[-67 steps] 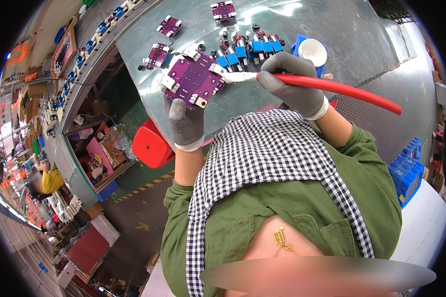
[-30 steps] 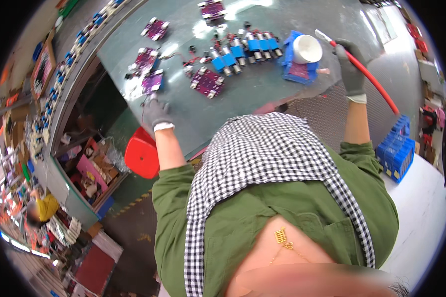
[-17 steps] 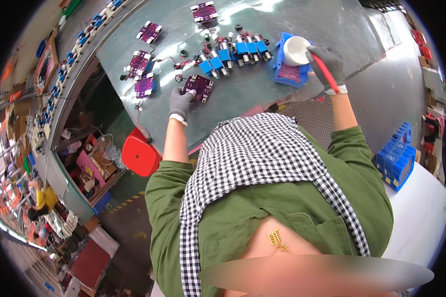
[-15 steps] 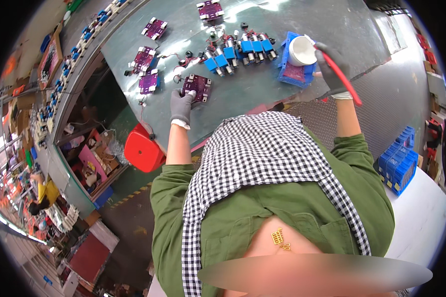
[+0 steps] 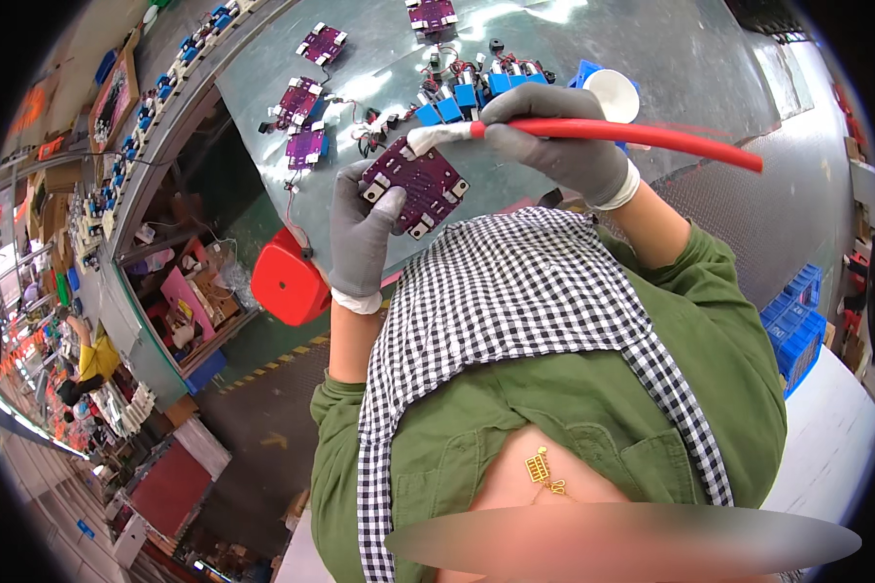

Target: Apply a white liquid coating to electronic circuit board components using a brush.

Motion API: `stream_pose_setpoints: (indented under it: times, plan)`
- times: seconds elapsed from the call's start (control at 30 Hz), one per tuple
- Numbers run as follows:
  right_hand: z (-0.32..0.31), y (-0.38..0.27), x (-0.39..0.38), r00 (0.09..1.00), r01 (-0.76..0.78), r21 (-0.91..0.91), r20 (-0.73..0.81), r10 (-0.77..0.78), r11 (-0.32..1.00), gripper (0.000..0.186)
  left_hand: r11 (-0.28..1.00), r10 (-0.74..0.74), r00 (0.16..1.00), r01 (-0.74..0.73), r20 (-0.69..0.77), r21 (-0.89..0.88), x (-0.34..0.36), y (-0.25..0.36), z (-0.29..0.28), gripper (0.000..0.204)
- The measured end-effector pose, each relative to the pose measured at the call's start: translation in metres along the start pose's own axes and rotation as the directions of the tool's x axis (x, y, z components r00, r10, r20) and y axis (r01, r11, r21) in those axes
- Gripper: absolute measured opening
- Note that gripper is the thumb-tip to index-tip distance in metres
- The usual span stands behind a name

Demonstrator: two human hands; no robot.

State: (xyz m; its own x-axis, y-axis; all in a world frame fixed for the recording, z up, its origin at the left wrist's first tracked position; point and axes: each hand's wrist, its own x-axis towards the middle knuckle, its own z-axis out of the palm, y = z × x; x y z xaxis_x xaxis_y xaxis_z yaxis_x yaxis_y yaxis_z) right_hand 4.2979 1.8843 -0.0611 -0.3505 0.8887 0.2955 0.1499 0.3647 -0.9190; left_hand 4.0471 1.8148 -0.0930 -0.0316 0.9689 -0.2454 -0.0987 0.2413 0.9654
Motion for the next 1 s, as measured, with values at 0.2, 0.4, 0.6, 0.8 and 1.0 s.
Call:
stream_pose_setpoints:
  times: [0.2,0.4,0.6,0.8,1.0]
  plan:
    - [-0.012,-0.009,-0.012,0.986,-0.165,0.187,0.061,0.156,0.968,0.006,0.998,-0.019,0.996,0.014,-0.086,-0.06,-0.002,0.005,-0.002,0.039]
    - [-0.01,-0.011,-0.013,0.98,-0.126,0.037,0.163,0.118,0.991,0.006,0.99,-0.006,0.992,-0.011,-0.123,-0.142,-0.004,0.007,-0.006,0.044]
    - [-0.075,0.038,-0.019,0.966,-0.087,0.135,-0.23,0.116,0.987,0.011,0.872,0.272,0.962,-0.251,-0.01,-0.419,-0.002,0.009,-0.013,0.062]
    - [-0.138,0.151,-0.039,0.997,-0.015,-0.726,-0.063,-0.045,0.688,0.015,0.733,0.109,0.994,-0.079,0.003,-0.675,0.014,0.001,-0.015,0.096]
    - [-0.114,0.147,-0.047,0.994,0.077,-0.919,0.04,-0.103,0.387,0.022,0.688,0.116,0.982,0.029,0.149,-0.725,0.014,-0.021,-0.012,0.085]
